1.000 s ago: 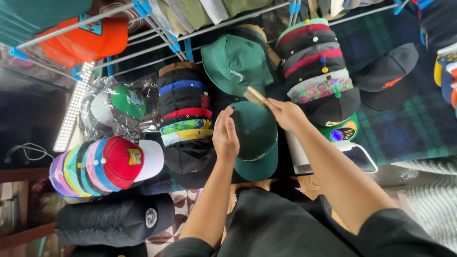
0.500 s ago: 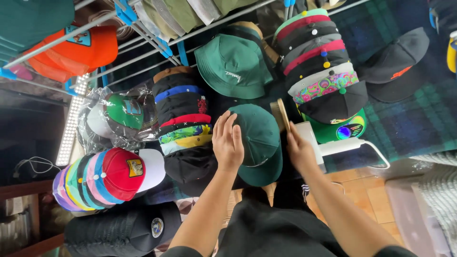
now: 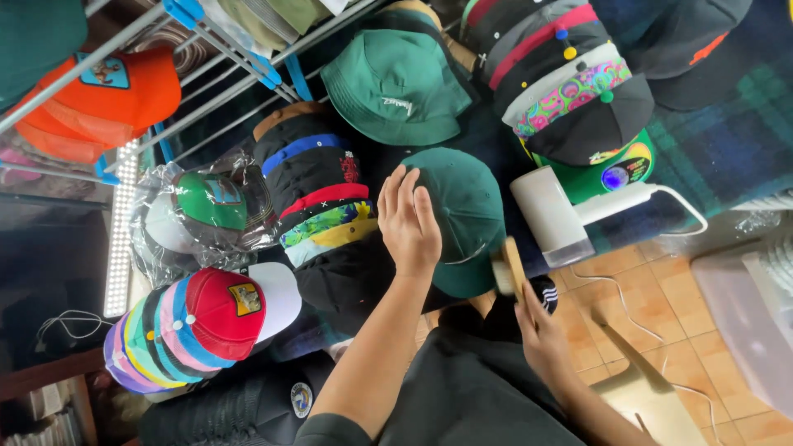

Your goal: Cleaning various baseball caps using a brush and a lint roller, then organizing them on a metal storage rack.

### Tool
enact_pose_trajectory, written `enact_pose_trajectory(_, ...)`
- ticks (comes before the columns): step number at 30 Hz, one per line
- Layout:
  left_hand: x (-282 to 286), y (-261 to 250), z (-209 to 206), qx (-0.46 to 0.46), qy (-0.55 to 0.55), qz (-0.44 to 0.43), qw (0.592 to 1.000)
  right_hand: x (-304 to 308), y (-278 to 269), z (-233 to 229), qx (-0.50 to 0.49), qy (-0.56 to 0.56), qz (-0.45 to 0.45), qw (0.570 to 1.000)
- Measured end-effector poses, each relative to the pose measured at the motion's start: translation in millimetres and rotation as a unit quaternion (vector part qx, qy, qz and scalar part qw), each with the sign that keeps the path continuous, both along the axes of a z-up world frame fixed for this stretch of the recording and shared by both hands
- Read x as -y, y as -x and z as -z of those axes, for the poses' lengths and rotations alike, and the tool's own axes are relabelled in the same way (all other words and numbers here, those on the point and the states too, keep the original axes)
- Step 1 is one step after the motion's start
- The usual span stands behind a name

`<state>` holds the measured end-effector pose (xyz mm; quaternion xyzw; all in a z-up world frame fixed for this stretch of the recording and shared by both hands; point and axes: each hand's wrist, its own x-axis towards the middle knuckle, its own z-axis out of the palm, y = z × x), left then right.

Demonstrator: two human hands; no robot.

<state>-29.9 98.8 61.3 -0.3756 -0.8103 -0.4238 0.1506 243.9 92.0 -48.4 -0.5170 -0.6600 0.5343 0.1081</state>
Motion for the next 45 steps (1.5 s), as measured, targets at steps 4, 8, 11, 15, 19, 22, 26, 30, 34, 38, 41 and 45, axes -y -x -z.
enact_pose_trajectory(4,3.7,-2.3,11.1,-0.031,0.018,-0.015,0.999,-48.3,66.2,-10.5,-0.070,-0.096,0.047,0.992)
enact_pose_trajectory(8,0.5,-0.9,7.5,-0.025,0.028,-0.024,0.999,-34.8,76.6,-43.9,-0.039,-0.114,0.089,0.989)
enact_pose_trajectory(11,6.2,-2.9,5.3,-0.009,0.036,-0.022,0.999,38.4,11.7,-22.0,0.039,-0.084,0.011,0.996)
enact_pose_trajectory(15,7.1,-5.1,-15.1,0.075,0.047,-0.017,0.996,67.5,-85.3,39.2,0.229,-0.009,-0.230,0.946)
enact_pose_trajectory(19,8.8,-0.5,-16.2,0.190,0.062,0.001,0.980,59.7,-47.4,16.7,0.026,-0.195,-0.097,0.976)
enact_pose_trajectory(22,10.2,3.4,2.7,0.132,0.032,0.016,0.991,6.8,38.6,-20.6,-0.037,-0.396,-0.091,0.913)
enact_pose_trajectory(26,16.1,4.1,1.3,0.017,0.030,0.035,0.999,-70.5,135.2,-89.5,-0.112,-0.506,-0.072,0.852)
enact_pose_trajectory(30,16.4,2.1,3.9,0.027,0.017,0.041,0.999,-148.6,155.4,-98.4,0.065,-0.440,-0.120,0.887)
enact_pose_trajectory(34,15.0,9.0,18.7,0.012,0.019,0.030,0.999,-129.9,177.4,-183.8,0.160,-0.335,-0.222,0.902)
enact_pose_trajectory(38,18.1,3.2,5.8,0.008,0.042,0.029,0.999,-186.5,201.0,-119.6,0.118,-0.307,-0.273,0.904)
enact_pose_trajectory(41,22.3,0.7,12.9,-0.023,0.080,0.007,0.997,-197.5,184.8,-86.0,0.126,-0.280,-0.212,0.928)
enact_pose_trajectory(45,17.3,5.2,16.4,-0.071,0.068,-0.007,0.995,-170.5,111.4,39.5,0.077,-0.326,-0.163,0.928)
